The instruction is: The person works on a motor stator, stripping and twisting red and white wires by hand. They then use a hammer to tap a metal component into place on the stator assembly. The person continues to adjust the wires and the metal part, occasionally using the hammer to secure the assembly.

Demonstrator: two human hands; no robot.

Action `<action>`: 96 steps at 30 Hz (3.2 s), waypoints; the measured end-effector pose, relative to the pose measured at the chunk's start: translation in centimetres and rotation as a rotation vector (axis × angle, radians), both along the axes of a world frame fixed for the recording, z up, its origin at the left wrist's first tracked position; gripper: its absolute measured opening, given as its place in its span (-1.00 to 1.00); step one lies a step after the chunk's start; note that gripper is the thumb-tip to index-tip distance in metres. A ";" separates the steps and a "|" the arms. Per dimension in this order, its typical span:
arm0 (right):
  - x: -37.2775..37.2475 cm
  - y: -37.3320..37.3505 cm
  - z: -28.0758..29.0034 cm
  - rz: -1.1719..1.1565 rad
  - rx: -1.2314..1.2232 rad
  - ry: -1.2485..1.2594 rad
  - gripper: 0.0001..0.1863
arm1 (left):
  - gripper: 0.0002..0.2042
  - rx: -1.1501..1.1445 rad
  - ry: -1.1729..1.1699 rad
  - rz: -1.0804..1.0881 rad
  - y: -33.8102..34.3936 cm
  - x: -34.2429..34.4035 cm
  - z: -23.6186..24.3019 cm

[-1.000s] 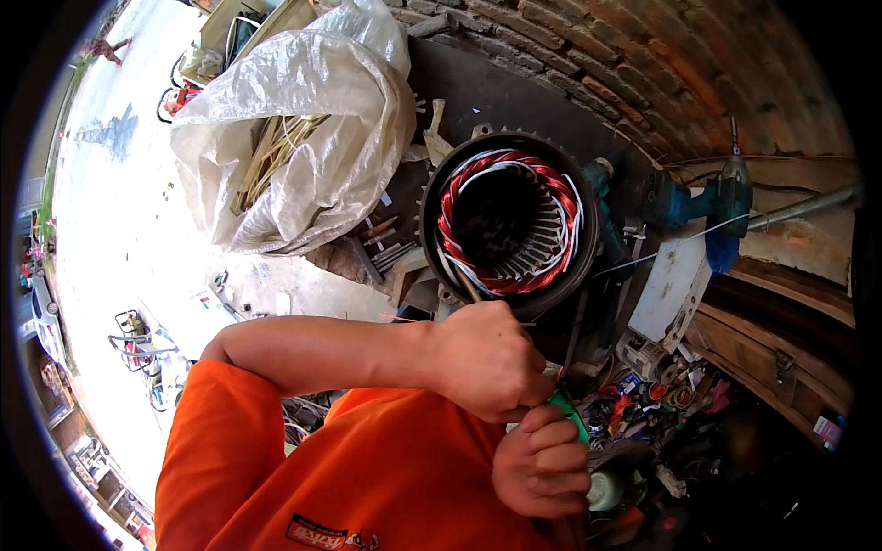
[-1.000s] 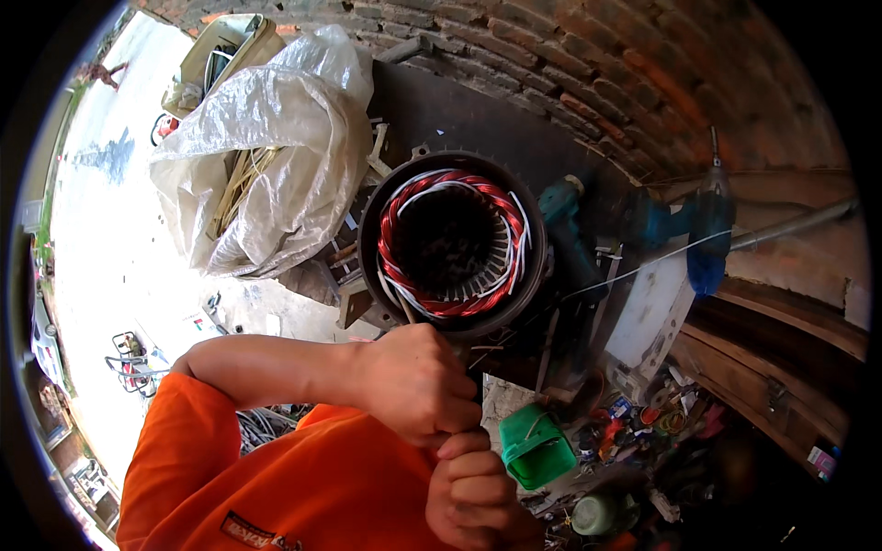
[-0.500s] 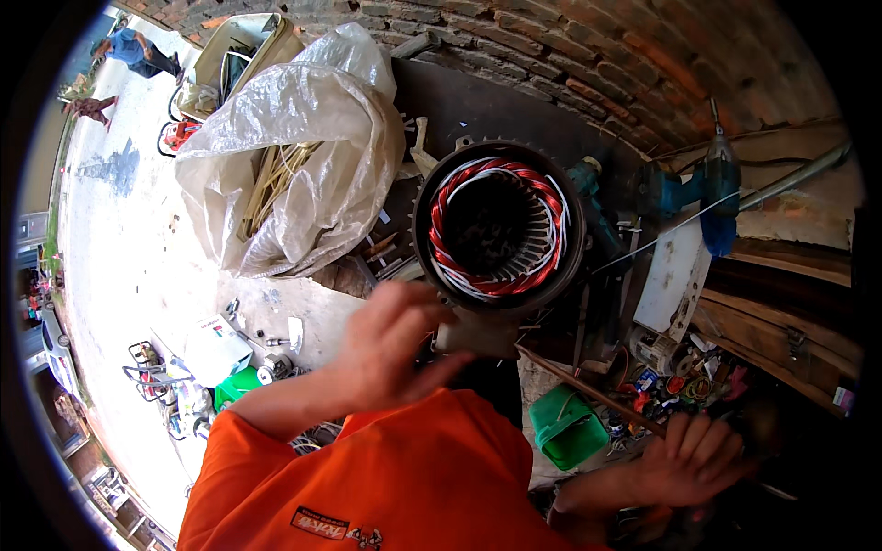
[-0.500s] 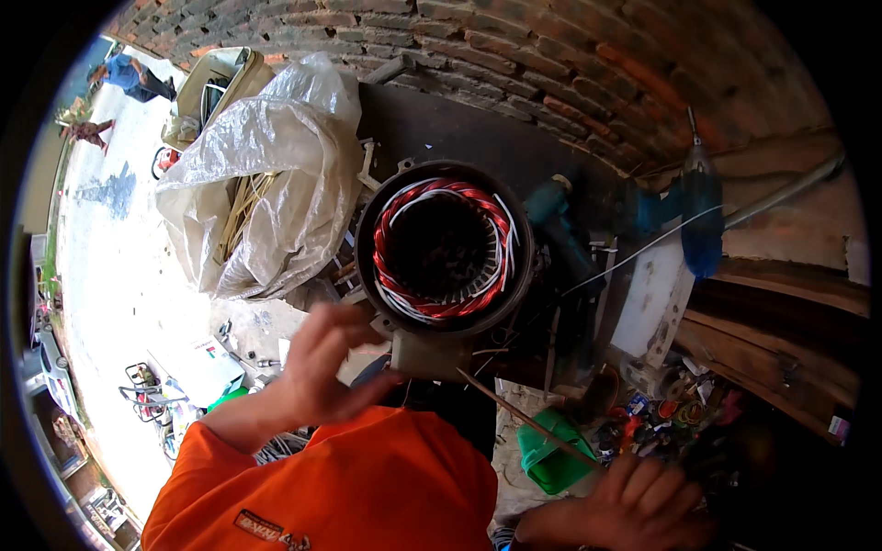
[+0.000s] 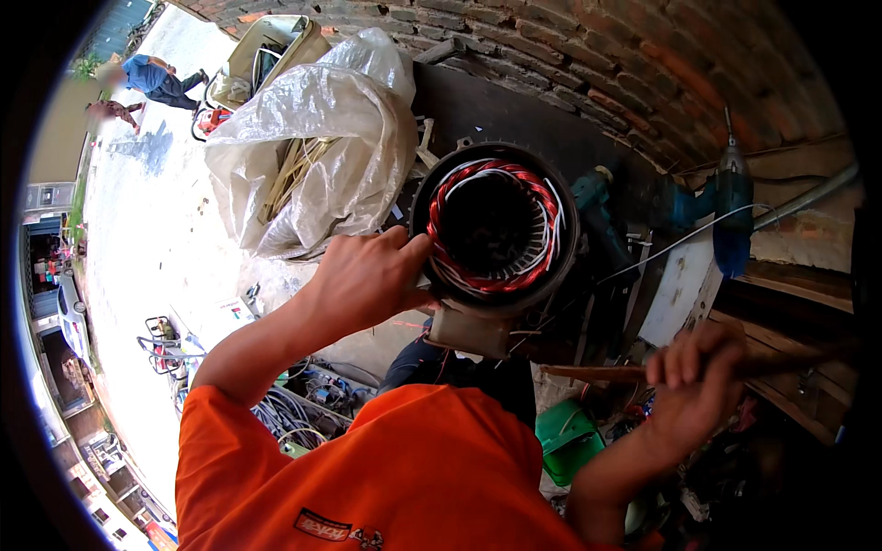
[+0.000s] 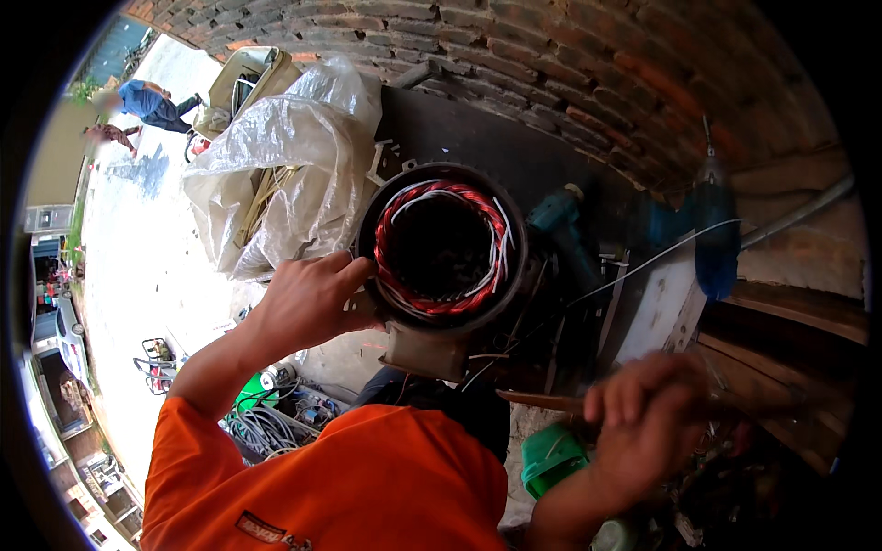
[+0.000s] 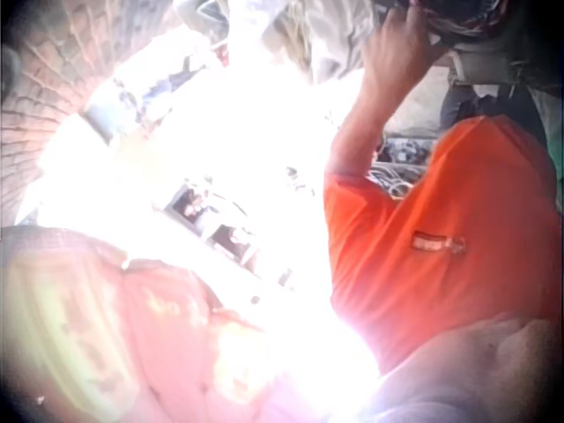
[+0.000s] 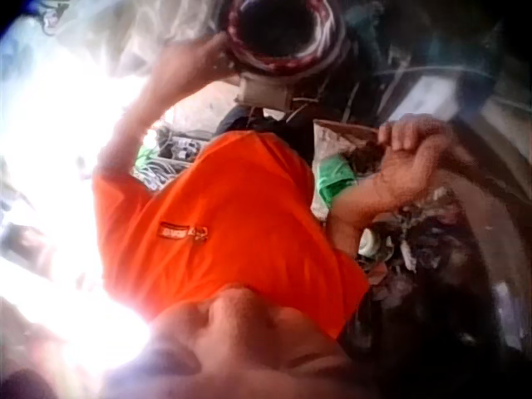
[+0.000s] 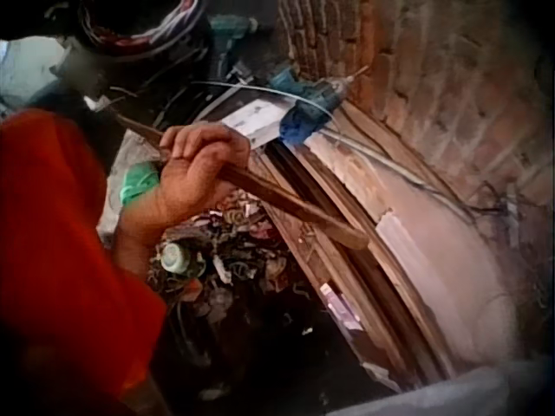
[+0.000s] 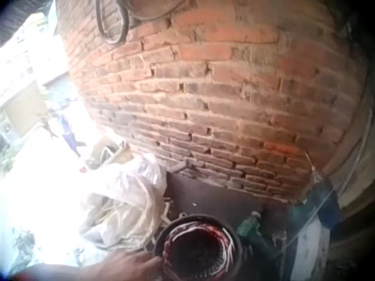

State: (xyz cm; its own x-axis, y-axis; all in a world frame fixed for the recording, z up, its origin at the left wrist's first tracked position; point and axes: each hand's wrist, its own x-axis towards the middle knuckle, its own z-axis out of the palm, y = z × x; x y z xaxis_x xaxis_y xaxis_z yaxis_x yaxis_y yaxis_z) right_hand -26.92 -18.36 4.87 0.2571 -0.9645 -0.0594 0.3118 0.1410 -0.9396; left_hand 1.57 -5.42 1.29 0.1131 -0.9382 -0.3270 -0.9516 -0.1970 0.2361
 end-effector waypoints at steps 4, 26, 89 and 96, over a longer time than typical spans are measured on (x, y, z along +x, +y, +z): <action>4.8 -1.6 -1.7 0.543 0.122 0.441 -0.88 | -0.50 -0.011 0.062 0.038 -0.7 0.0 0.1; 14.6 1.7 -6.7 0.928 -0.511 1.066 -0.81 | -0.63 -0.052 0.484 0.033 -0.6 1.5 -1.3; 12.9 19.2 -23.9 -0.435 -0.009 0.132 -0.82 | -0.72 -0.045 0.638 -0.001 0.5 3.3 -4.0; 13.7 17.6 -22.4 -0.362 0.048 0.292 -0.81 | -0.70 -0.090 0.648 0.077 0.3 3.1 -4.5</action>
